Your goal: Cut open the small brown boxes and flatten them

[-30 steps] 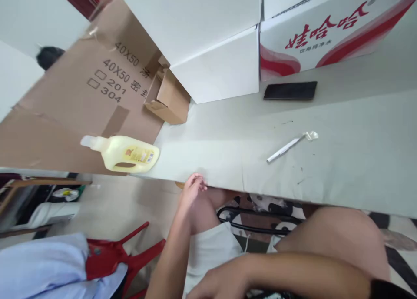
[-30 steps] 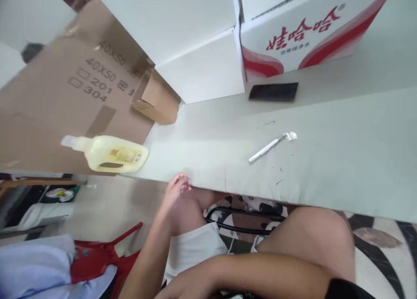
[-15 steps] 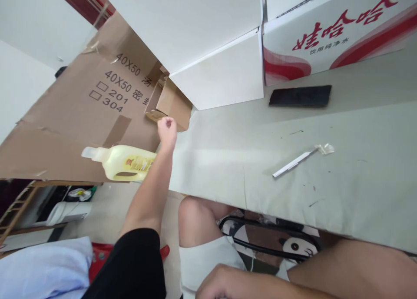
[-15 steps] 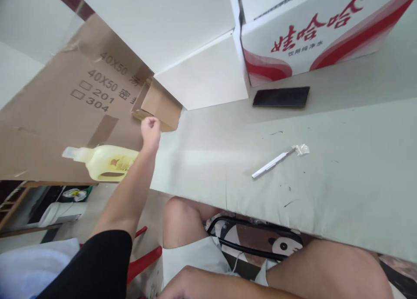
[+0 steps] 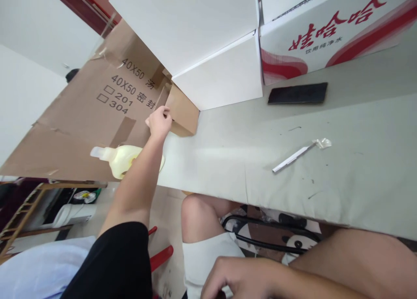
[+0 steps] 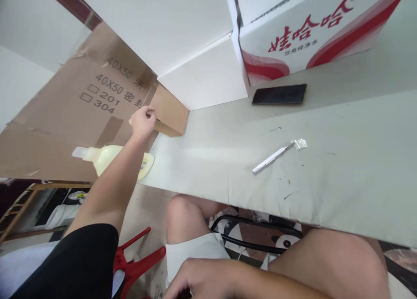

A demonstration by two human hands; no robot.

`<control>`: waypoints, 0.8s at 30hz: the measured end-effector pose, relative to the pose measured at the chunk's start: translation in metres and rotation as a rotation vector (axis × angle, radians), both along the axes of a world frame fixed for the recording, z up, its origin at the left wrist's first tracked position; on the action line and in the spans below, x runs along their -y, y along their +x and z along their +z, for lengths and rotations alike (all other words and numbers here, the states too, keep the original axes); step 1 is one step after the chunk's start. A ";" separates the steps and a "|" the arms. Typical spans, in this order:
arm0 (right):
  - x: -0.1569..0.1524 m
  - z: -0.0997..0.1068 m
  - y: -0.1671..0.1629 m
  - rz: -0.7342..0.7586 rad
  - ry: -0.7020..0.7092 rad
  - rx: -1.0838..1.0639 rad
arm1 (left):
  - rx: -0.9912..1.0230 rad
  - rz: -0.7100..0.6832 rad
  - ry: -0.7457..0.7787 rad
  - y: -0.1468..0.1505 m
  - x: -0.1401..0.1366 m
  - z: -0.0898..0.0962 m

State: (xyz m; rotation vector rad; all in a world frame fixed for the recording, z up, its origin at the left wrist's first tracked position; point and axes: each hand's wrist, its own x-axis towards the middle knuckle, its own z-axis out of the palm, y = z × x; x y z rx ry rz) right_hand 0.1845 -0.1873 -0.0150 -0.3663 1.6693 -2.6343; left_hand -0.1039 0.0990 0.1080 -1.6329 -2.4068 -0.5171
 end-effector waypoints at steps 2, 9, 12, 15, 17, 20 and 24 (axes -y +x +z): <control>0.000 0.006 0.001 0.023 0.016 0.047 | 0.027 -0.007 0.020 0.001 0.026 0.004; 0.007 0.019 0.001 0.079 -0.043 0.101 | 0.115 -0.099 0.114 0.015 0.133 0.021; 0.012 0.018 0.000 0.105 -0.034 0.112 | 0.117 -0.179 0.181 0.036 0.165 0.017; 0.014 0.018 0.002 0.097 -0.005 0.120 | 0.186 -0.388 0.339 0.068 0.177 0.003; 0.012 0.018 0.003 0.088 0.023 0.115 | 0.262 -0.520 0.457 0.092 0.175 -0.008; 0.008 0.018 0.006 0.084 0.054 0.098 | 0.360 -0.663 0.531 0.125 0.163 -0.024; 0.004 0.012 0.004 0.079 0.083 0.113 | 0.356 -0.808 0.536 0.147 0.143 -0.036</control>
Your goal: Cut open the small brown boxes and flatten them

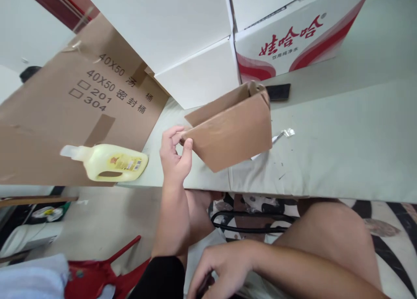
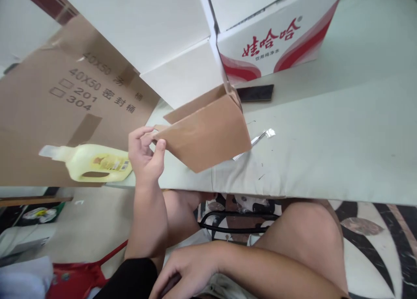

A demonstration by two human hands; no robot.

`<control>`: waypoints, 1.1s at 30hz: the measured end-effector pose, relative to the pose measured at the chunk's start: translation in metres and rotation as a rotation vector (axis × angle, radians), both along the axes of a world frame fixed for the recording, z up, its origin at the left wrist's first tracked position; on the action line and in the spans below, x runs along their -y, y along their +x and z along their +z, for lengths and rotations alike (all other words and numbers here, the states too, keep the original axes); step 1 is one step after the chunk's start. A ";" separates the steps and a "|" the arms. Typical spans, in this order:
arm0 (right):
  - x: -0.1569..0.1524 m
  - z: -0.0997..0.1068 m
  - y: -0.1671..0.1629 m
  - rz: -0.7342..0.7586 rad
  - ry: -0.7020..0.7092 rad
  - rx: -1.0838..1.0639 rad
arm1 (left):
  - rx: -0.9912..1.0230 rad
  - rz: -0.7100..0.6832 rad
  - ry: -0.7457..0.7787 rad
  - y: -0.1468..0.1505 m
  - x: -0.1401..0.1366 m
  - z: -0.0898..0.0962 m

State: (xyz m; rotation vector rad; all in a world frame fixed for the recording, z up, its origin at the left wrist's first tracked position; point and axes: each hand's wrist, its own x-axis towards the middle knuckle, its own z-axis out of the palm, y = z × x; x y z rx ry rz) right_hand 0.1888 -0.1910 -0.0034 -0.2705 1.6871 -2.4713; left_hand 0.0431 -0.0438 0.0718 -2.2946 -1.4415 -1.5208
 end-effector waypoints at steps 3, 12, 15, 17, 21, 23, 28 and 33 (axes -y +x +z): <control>-0.003 -0.008 -0.005 -0.017 0.032 0.024 | 0.008 -0.003 0.078 -0.001 -0.016 -0.001; -0.019 -0.030 -0.021 -0.046 0.017 0.136 | 0.284 0.072 0.035 -0.027 -0.047 -0.024; -0.023 -0.039 -0.024 -0.064 0.012 0.116 | 0.385 0.125 -0.013 -0.035 -0.034 -0.041; -0.027 -0.042 -0.026 -0.083 0.035 0.114 | 0.419 0.135 -0.036 -0.038 -0.022 -0.048; -0.047 -0.025 -0.016 -0.227 0.296 0.221 | 0.367 0.071 -0.060 -0.039 -0.007 -0.050; -0.064 -0.002 0.001 -0.477 0.516 0.203 | 0.341 0.012 -0.051 -0.042 -0.005 -0.049; -0.118 0.067 0.065 -1.375 0.523 -0.086 | 0.347 -0.058 -0.056 -0.053 -0.006 -0.050; -0.171 0.072 0.097 -2.274 0.709 -0.142 | 0.344 -0.055 -0.032 -0.057 -0.011 -0.054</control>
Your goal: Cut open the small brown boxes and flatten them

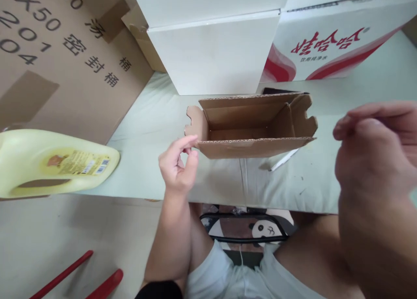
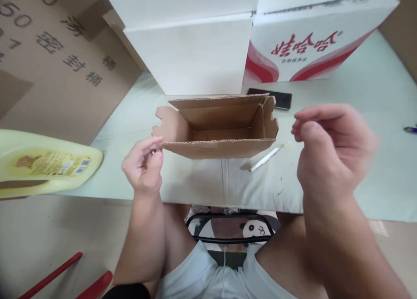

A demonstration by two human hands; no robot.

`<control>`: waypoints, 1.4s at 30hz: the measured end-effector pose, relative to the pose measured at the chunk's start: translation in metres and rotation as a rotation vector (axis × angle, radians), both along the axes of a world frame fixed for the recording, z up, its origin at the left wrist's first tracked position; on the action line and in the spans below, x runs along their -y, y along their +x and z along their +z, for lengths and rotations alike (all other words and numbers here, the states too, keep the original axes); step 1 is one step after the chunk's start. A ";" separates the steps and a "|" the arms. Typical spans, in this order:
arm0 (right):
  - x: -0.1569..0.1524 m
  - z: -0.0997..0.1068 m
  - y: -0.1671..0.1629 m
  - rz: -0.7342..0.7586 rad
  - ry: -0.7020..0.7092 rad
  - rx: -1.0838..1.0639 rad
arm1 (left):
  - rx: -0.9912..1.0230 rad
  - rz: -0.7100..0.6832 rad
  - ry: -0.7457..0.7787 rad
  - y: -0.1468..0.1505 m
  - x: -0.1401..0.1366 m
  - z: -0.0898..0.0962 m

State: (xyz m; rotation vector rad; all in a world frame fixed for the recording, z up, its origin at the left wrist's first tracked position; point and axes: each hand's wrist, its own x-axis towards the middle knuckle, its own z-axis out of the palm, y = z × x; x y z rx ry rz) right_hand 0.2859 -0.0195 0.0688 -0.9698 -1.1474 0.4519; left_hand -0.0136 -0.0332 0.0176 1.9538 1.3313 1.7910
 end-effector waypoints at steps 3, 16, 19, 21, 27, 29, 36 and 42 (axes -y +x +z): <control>-0.018 -0.024 0.006 -0.056 -0.070 0.093 | -0.021 0.008 -0.005 0.005 -0.003 0.000; -0.023 -0.049 0.010 0.350 0.024 0.110 | -0.135 0.008 0.164 0.033 -0.014 -0.009; -0.019 -0.049 0.011 0.358 -0.008 0.154 | -0.069 -0.106 0.132 0.037 -0.015 -0.012; -0.016 -0.048 0.012 0.339 -0.034 0.185 | -0.035 -0.130 0.108 0.039 -0.015 -0.013; -0.011 -0.054 0.008 0.381 -0.113 0.234 | 0.084 -0.002 0.113 0.037 -0.020 -0.018; -0.013 -0.060 0.007 0.422 -0.122 0.211 | 0.132 0.013 0.119 0.035 -0.021 -0.019; -0.014 -0.066 0.005 0.417 -0.122 0.269 | 0.087 -0.034 -0.034 0.034 -0.019 -0.019; -0.019 -0.073 0.001 0.289 -0.222 0.239 | 0.059 0.126 -0.071 0.034 -0.019 -0.023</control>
